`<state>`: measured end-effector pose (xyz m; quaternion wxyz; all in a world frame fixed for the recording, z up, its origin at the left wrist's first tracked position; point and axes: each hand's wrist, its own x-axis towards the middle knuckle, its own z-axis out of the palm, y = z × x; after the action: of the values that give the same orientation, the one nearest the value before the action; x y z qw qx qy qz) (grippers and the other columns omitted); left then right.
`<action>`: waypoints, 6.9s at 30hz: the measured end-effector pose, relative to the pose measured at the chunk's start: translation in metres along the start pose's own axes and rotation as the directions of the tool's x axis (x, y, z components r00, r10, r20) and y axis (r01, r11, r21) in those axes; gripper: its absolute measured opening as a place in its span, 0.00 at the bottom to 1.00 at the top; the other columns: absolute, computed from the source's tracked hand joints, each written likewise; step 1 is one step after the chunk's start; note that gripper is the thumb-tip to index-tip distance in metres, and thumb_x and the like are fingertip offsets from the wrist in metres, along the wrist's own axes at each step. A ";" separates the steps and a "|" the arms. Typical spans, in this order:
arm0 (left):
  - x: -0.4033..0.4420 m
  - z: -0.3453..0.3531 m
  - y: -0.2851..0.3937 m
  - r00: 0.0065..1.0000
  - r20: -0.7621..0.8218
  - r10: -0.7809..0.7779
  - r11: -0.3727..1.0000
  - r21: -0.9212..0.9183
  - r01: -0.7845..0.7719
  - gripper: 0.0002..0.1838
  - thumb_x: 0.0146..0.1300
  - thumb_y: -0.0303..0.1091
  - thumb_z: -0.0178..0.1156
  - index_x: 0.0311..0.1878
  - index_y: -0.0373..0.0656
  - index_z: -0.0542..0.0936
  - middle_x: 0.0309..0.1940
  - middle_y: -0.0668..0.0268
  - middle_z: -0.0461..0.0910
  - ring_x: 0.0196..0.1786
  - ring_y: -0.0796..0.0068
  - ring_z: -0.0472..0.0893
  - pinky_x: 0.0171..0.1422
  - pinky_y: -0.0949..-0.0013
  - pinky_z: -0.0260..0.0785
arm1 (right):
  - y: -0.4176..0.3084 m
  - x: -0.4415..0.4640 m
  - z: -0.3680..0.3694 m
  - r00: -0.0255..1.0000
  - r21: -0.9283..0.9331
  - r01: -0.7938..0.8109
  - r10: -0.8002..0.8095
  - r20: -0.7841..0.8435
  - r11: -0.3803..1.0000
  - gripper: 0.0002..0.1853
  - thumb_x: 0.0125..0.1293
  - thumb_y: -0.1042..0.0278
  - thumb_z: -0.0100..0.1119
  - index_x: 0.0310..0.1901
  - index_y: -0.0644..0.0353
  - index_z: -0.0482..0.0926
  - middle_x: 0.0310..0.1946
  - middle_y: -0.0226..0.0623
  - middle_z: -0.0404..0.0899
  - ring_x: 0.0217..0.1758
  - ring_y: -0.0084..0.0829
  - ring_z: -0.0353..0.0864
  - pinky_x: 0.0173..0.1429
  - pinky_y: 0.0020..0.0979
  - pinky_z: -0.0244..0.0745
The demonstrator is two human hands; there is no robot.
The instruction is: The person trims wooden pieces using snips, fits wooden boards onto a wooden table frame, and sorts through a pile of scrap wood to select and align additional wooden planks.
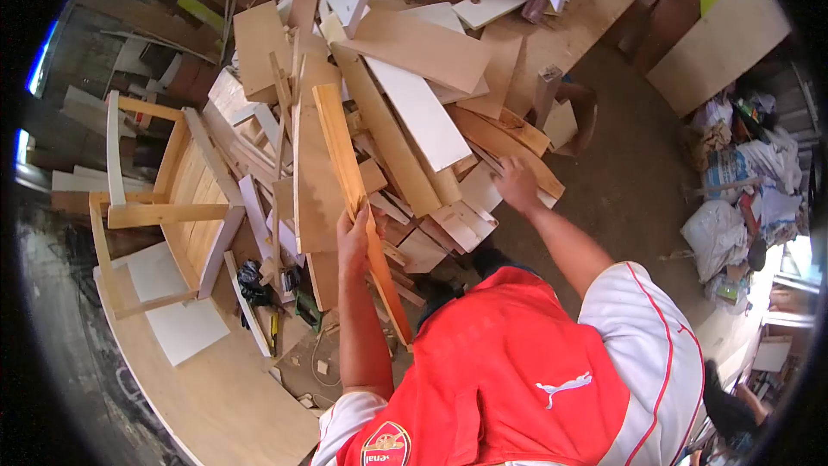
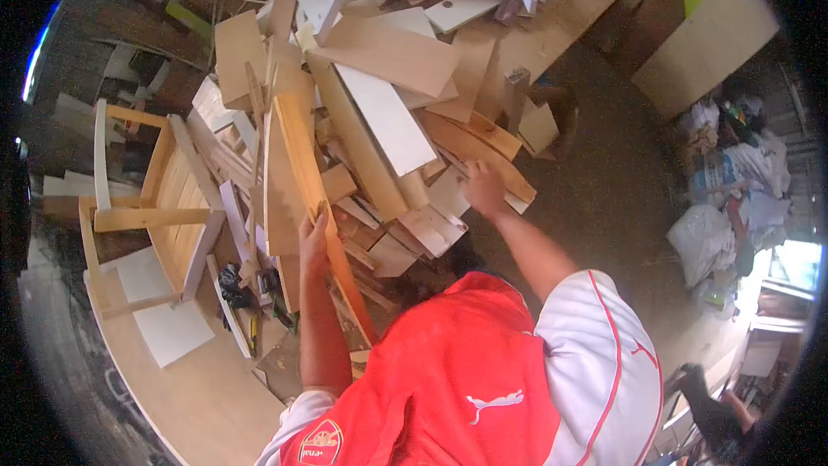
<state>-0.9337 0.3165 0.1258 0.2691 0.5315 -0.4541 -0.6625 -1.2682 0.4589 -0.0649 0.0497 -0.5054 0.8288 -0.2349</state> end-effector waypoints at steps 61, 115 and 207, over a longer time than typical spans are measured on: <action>0.006 -0.094 0.103 0.941 0.082 0.327 0.666 -0.727 -0.168 0.44 0.71 0.74 0.38 0.75 0.47 0.63 0.64 0.58 0.76 0.62 0.60 0.79 0.63 0.53 0.77 | -0.228 -0.144 -0.144 0.898 0.819 -0.339 -0.101 0.428 0.463 0.20 0.72 0.66 0.62 0.61 0.68 0.80 0.47 0.31 0.86 0.47 0.20 0.81 0.53 0.27 0.76; -0.094 -0.218 0.056 0.704 -0.616 0.354 0.195 -0.687 -0.700 0.48 0.69 0.79 0.39 0.80 0.53 0.57 0.77 0.62 0.63 0.76 0.58 0.67 0.80 0.50 0.58 | -0.312 -0.062 -0.189 0.714 0.316 0.497 -0.587 0.381 0.808 0.60 0.38 0.63 0.79 0.79 0.51 0.60 0.59 0.53 0.78 0.59 0.55 0.80 0.62 0.47 0.77; -0.187 -0.365 -0.029 0.560 -0.827 -0.052 0.314 -0.546 -0.777 0.35 0.74 0.67 0.48 0.70 0.48 0.62 0.54 0.55 0.73 0.53 0.56 0.79 0.59 0.49 0.80 | -0.329 -0.146 -0.054 0.584 0.006 0.812 -0.812 0.006 0.584 0.27 0.56 0.71 0.70 0.60 0.57 0.77 0.50 0.48 0.84 0.49 0.52 0.85 0.51 0.48 0.80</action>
<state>-0.5294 0.3714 0.1778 0.8188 0.3794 -0.0029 -0.4309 -0.9465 0.4783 0.1047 -0.0588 -0.8286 0.5066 -0.2309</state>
